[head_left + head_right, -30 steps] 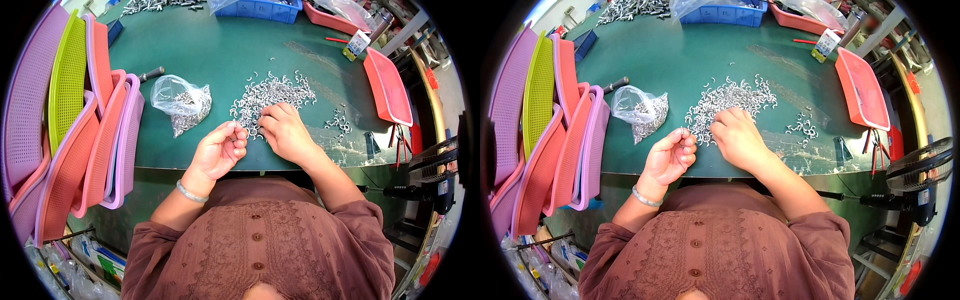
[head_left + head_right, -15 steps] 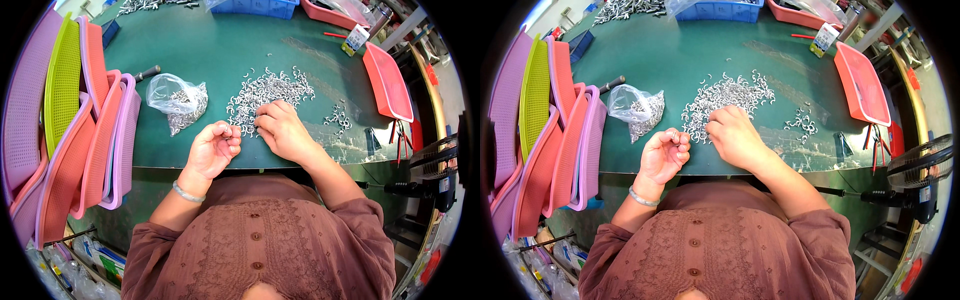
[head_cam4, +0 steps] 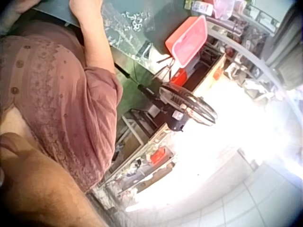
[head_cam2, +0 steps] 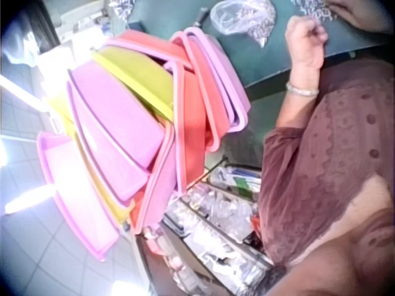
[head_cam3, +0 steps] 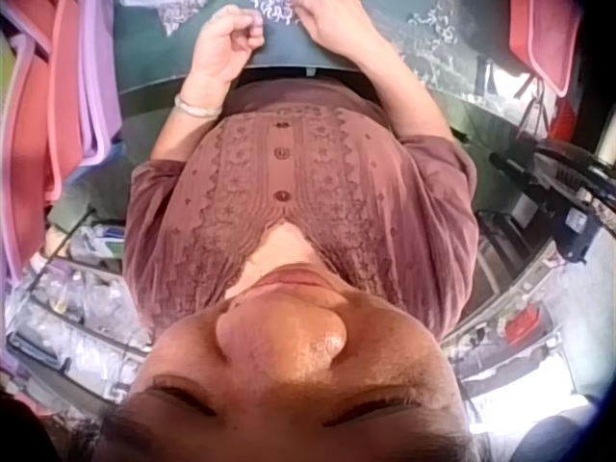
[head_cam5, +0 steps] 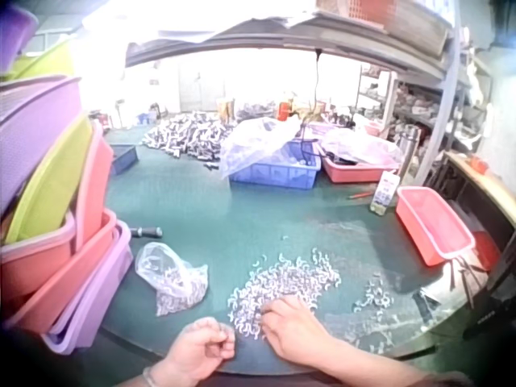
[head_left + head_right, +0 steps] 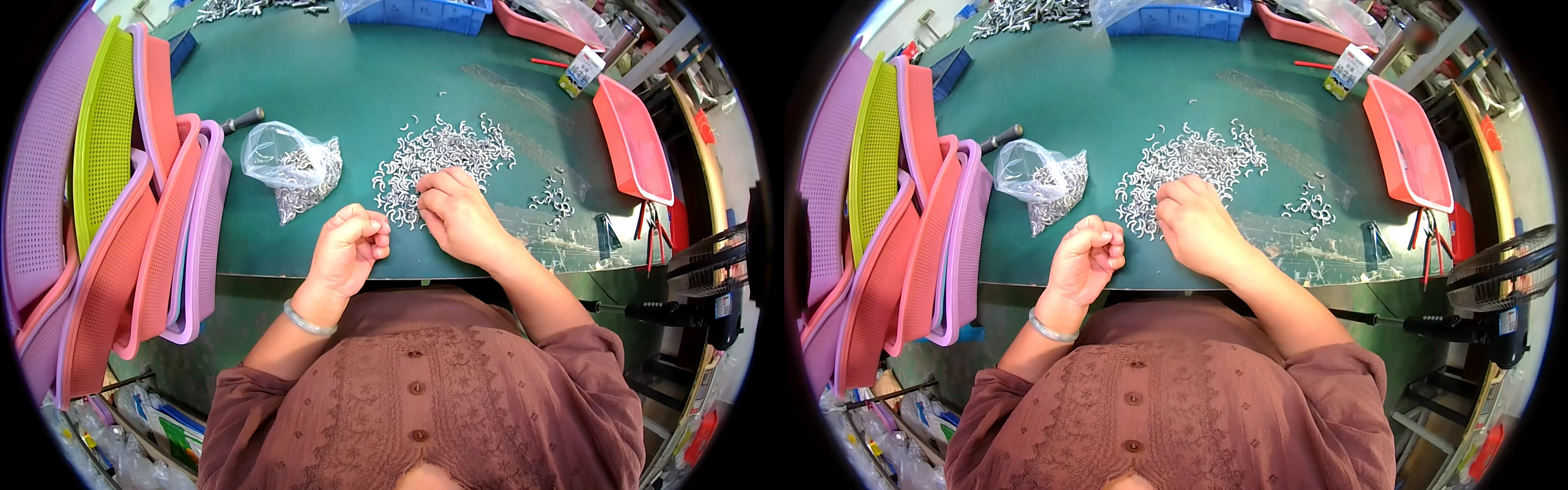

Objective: The person sits at a green workbench and assembles small silver metal hooks by hand. They pick up individual hooks from a large pile on the table, manipulate them to interlock or attach components, and place the finished units into a clear plastic bag. The process is repetitive and performed entirely by hand without tools.

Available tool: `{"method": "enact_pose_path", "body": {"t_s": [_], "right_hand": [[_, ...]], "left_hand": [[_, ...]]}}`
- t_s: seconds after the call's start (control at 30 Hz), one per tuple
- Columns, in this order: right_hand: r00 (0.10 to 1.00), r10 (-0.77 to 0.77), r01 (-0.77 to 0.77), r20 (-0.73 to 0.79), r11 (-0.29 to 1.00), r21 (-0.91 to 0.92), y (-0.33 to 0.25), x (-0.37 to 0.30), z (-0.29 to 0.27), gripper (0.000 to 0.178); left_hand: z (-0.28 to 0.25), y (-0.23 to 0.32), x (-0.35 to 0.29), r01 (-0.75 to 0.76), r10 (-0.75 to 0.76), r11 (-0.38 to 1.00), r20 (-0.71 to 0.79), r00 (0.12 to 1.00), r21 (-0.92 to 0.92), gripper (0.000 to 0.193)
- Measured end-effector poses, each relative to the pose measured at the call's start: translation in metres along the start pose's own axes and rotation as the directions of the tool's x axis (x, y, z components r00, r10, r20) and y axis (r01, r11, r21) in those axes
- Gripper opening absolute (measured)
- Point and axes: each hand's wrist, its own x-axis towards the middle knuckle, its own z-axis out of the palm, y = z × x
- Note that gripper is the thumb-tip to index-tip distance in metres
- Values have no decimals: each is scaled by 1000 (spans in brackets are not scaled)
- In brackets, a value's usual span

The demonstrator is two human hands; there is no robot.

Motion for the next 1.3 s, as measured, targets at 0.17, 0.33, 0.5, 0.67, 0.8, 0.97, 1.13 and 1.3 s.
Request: {"method": "enact_pose_path", "body": {"t_s": [0.17,0.33,0.5,0.67,0.8,0.97,1.13,1.3], "right_hand": [[1000,-17,17,-25,999,-34,-6,0,-1,5],[999,-27,26,-27,998,-59,-4,1,3,8],[999,-9,9,-47,1000,14,-2,1,4,10],[998,-19,19,-52,1000,-7,-5,2,-1,9],[999,-8,5,-42,998,-66,-11,3,2,8],[1000,-14,13,-11,996,-94,-7,2,2,10],[1000,-13,13,4,999,-35,-12,2,-6,11],[998,-18,19,52,1000,-15,-20,-3,-6,10]], "left_hand": [[3,2,0,28,-29,999,-10,1000,-31,7],[6,3,0,66,-66,998,-17,998,-4,5],[9,2,0,79,-77,996,-64,995,36,10],[15,3,1,92,-88,991,-48,995,92,12],[12,4,2,76,-71,993,-54,996,93,12],[11,7,-2,72,-68,993,-55,996,88,12],[9,10,-5,60,-55,995,-59,997,82,12],[6,7,-8,65,-62,997,-59,996,52,12]]}}
